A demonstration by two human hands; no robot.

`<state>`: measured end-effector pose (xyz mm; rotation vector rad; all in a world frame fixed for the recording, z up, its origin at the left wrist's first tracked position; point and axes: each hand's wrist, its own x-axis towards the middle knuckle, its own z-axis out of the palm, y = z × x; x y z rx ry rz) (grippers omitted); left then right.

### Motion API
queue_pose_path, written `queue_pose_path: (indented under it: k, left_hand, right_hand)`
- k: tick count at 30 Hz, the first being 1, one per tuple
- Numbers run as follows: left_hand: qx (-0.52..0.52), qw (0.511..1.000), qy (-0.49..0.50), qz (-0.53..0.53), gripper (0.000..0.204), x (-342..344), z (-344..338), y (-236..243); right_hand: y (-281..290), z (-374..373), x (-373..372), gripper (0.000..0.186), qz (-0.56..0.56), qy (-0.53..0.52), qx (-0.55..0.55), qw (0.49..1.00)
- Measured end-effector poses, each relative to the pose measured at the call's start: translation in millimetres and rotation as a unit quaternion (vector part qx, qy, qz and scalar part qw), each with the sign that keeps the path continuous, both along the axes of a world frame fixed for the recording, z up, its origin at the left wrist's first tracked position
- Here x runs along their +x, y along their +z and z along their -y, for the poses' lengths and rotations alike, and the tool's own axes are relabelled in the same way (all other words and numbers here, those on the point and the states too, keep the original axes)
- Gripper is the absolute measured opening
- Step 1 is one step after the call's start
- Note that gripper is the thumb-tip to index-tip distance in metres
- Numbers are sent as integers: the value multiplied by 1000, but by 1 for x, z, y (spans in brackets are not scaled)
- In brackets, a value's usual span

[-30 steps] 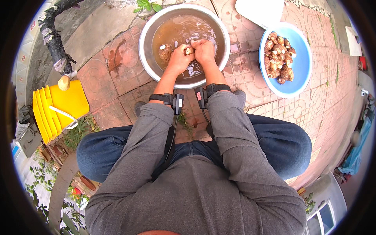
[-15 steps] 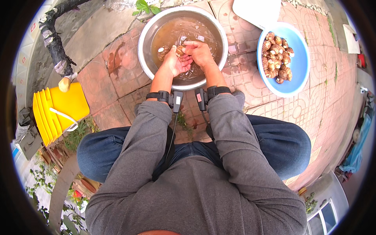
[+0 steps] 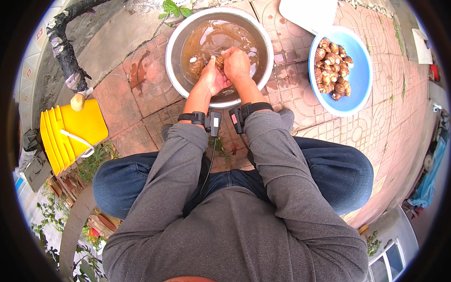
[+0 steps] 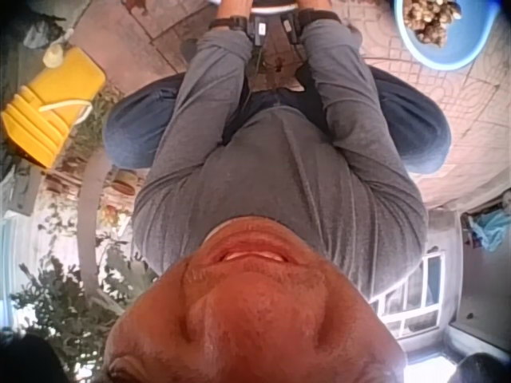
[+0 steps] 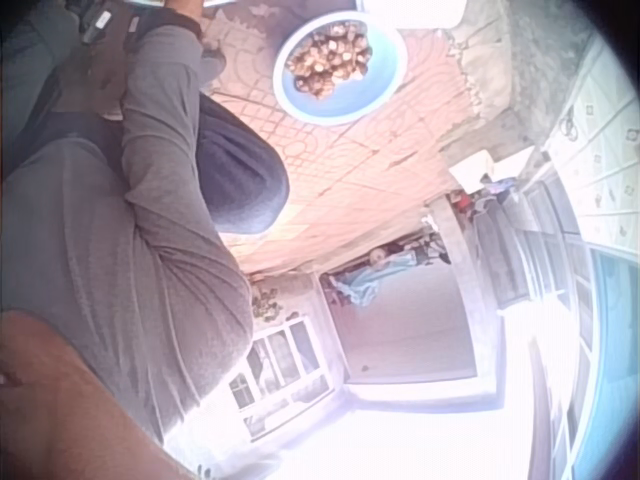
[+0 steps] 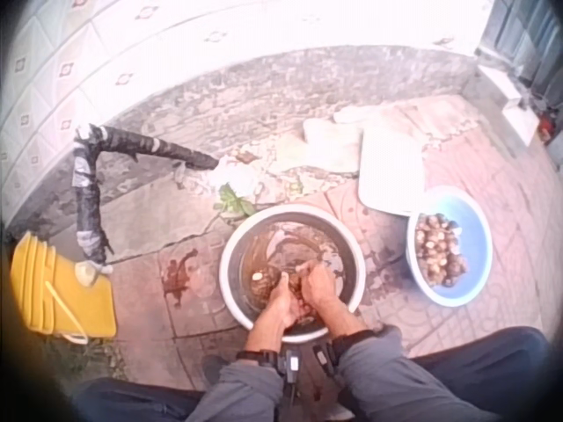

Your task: The person sits on a tiled floor and peels small brown tubers by hand. They rub each tuber against a white block to remove the skin, then place the peeled items into a blue bowl. The process is repeated for multiple tubers.

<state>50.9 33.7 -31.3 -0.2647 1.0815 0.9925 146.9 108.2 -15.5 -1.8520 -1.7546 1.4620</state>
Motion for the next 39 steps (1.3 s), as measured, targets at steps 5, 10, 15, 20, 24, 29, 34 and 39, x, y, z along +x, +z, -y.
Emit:
queue_pose_path:
  k: [5, 10, 15, 20, 24, 29, 34, 39]
  left_hand:
    - [25, 998, -4, 65, 61, 2, 8, -7]
    - [46, 997, 35, 58, 59, 8, 11, -9]
    - [44, 996, 78, 6, 63, 13, 8, 0]
    - [54, 980, 191, 31, 63, 20, 3, 0]
    - [81, 971, 207, 89, 60, 14, 4, -6]
    - [87, 975, 167, 117, 63, 9, 7, -12]
    - [-25, 985, 161, 48, 58, 8, 7, -12]
    - [-43, 983, 148, -105, 39, 9, 2, -5]
  right_hand:
    - [-29, 0, 5, 34, -24, -56, -86, 994]
    - [-22, -7, 8, 36, -34, -24, -139, 989]
    - [6, 6, -2, 34, 58, 52, 54, 995]
    - [14, 29, -9, 28, 46, 33, 191, 980]
    - [4, 30, -9, 30, 5, -36, 78, 996]
    - [-6, 19, 1, 30, -42, -100, -41, 993]
    - [-15, 7, 17, 20, 115, -52, 33, 991]
    - [-27, 4, 16, 35, -19, -72, 1, 997]
